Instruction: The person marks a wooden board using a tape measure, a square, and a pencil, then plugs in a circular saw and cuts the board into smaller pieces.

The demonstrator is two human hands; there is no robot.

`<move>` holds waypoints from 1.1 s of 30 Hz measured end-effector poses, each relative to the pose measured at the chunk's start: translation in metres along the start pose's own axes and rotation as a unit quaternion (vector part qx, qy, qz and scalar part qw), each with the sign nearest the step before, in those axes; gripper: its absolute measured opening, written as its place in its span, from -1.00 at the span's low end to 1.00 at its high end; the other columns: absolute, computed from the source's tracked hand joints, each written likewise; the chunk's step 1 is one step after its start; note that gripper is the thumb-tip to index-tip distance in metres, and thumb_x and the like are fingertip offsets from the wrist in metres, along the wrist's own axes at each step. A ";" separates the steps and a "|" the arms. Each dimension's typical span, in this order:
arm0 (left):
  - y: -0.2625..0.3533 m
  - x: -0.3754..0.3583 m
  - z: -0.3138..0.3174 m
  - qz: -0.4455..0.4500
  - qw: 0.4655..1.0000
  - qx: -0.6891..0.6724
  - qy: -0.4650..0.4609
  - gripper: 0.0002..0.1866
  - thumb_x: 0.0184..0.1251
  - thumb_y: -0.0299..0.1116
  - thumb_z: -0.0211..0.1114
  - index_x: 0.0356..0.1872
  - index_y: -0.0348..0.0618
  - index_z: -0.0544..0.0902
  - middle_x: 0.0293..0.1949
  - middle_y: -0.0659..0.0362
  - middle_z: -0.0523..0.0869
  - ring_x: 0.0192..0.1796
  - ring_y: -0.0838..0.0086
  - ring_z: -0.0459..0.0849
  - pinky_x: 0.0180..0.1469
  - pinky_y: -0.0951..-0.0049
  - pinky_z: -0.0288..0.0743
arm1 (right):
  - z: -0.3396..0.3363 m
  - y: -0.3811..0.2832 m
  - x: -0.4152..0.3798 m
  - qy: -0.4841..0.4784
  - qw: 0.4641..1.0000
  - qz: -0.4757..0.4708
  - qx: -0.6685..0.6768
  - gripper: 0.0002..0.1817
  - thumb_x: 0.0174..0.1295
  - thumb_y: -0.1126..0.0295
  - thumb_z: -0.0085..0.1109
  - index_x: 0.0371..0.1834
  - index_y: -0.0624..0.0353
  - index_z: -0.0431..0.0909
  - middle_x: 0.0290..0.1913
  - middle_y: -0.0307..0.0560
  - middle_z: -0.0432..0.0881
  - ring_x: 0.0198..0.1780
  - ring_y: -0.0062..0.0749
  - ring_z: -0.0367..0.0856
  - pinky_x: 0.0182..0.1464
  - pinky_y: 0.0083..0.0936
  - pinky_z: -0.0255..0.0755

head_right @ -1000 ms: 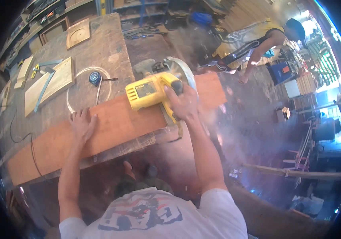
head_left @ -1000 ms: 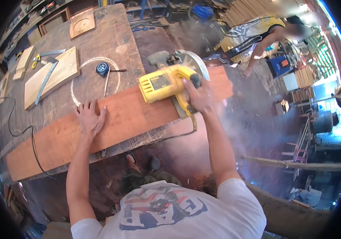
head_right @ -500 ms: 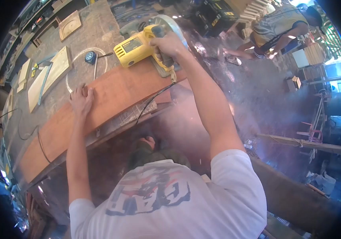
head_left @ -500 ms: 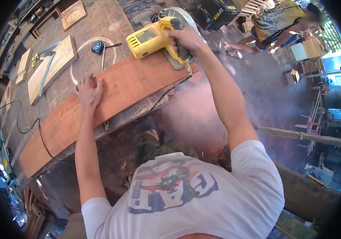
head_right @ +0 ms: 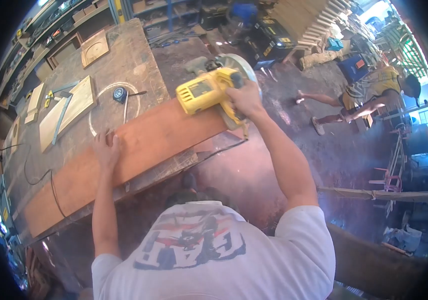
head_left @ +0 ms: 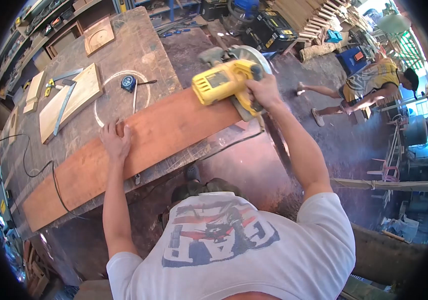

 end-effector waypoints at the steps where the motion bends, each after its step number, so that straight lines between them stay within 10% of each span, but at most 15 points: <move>1: 0.006 0.000 0.000 0.002 1.000 -0.006 0.012 -0.54 0.31 -0.13 0.42 0.13 -0.17 0.69 0.10 -0.06 0.67 0.26 -0.01 0.53 0.41 -0.04 0.29 | -0.019 0.003 -0.004 0.027 0.999 0.005 0.018 -0.78 0.19 0.42 0.33 -0.20 0.36 0.59 -0.56 -0.16 0.60 -0.66 -0.52 0.54 -0.62 -0.45 0.45; 6: 0.066 -0.003 0.002 0.051 0.995 0.048 0.067 -0.58 0.32 -0.22 0.42 0.11 -0.23 0.68 0.06 -0.09 0.68 0.23 0.03 0.57 0.35 0.02 0.39 | -0.125 0.068 0.003 0.137 0.990 0.031 -0.022 -0.91 0.22 0.49 0.28 -0.36 0.26 0.57 -0.58 -0.19 0.59 -0.68 -0.55 0.50 -0.65 -0.49 0.37; 8: 0.142 -0.019 0.014 -0.027 0.981 -0.186 -0.047 -0.66 0.40 -0.29 0.38 0.07 -0.29 0.68 0.02 -0.06 0.72 0.12 0.13 0.67 0.24 0.12 0.52 | -0.166 0.083 -0.008 0.194 0.978 0.072 0.000 -0.87 0.20 0.47 0.26 -0.47 0.23 0.55 -0.61 -0.20 0.56 -0.69 -0.52 0.49 -0.65 -0.46 0.37; 10: 0.224 -0.040 0.019 -0.290 0.787 -0.506 -0.199 -0.75 0.57 -0.33 0.28 0.08 -0.27 0.67 0.04 0.01 0.75 0.09 0.28 0.71 0.19 0.21 0.61 | -0.197 0.109 -0.018 0.256 0.956 0.113 -0.083 -0.79 0.18 0.42 0.25 -0.58 0.19 0.52 -0.65 -0.21 0.51 -0.70 -0.47 0.49 -0.65 -0.42 0.38; 12: 0.266 -0.062 0.065 -0.364 0.596 -0.671 -0.251 -0.61 0.60 -0.25 0.27 0.28 -0.26 0.55 0.17 -0.06 0.69 0.22 0.21 0.68 0.34 0.17 0.57 | -0.252 0.178 -0.024 0.299 0.936 0.164 -0.094 -0.79 0.18 0.38 0.26 -0.57 0.20 0.54 -0.65 -0.22 0.50 -0.67 -0.47 0.49 -0.61 -0.40 0.39; 15: 0.308 -0.076 0.126 -0.541 0.451 -0.664 -0.251 -0.17 0.58 0.12 0.22 0.53 -0.39 0.25 0.42 -0.13 0.48 0.48 0.07 0.46 0.56 0.05 0.33 | -0.326 0.279 -0.049 0.343 0.899 0.262 -0.073 -0.79 0.20 0.31 0.28 -0.46 0.23 0.62 -0.58 -0.23 0.54 -0.58 -0.48 0.50 -0.50 -0.39 0.41; 18: 0.321 -0.068 0.206 -0.637 0.370 -0.675 -0.041 -0.12 0.47 0.21 0.33 0.53 -0.23 0.27 0.42 -0.05 0.47 0.54 0.13 0.36 0.62 -0.04 0.19 | -0.369 0.357 -0.071 0.371 0.870 0.313 -0.082 -0.76 0.24 0.25 0.27 -0.32 0.23 0.70 -0.49 -0.27 0.54 -0.49 -0.50 0.47 -0.42 -0.41 0.39; 20: 0.350 -0.036 0.231 -0.631 0.355 -0.685 0.084 -0.09 0.37 0.33 0.36 0.51 -0.09 0.34 0.39 0.05 0.51 0.56 0.16 0.32 0.62 -0.05 0.14 | -0.410 0.449 -0.095 0.363 0.868 0.334 -0.049 -0.59 0.27 0.23 0.26 0.04 0.32 0.72 -0.33 -0.24 0.58 -0.39 -0.50 0.49 -0.36 -0.40 0.40; 21: 0.359 -0.030 0.240 -0.633 0.392 -0.656 0.124 -0.11 0.40 0.34 0.33 0.53 -0.03 0.33 0.42 0.07 0.49 0.55 0.17 0.33 0.59 -0.01 0.18 | -0.450 0.527 -0.110 0.337 0.850 0.397 0.076 -0.79 0.32 0.26 0.22 -0.45 0.06 0.55 -0.62 -0.24 0.47 -0.64 -0.43 0.46 -0.59 -0.38 0.39; 33: 0.532 -0.008 0.317 -0.662 0.456 -0.583 0.121 -0.24 0.47 0.15 0.39 0.54 0.11 0.32 0.38 0.12 0.51 0.40 0.21 0.51 0.38 -0.02 0.47 | -0.505 0.524 -0.035 0.226 0.824 0.498 0.149 -0.69 0.31 0.27 0.20 -0.60 0.01 0.42 -0.67 -0.24 0.41 -0.72 -0.45 0.38 -0.66 -0.38 0.33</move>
Point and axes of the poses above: each hand's wrist, its own x-axis towards the middle knuckle, its own z-axis out of the palm, y = z × x, the point moved 1 cm from there along x, towards the middle knuckle
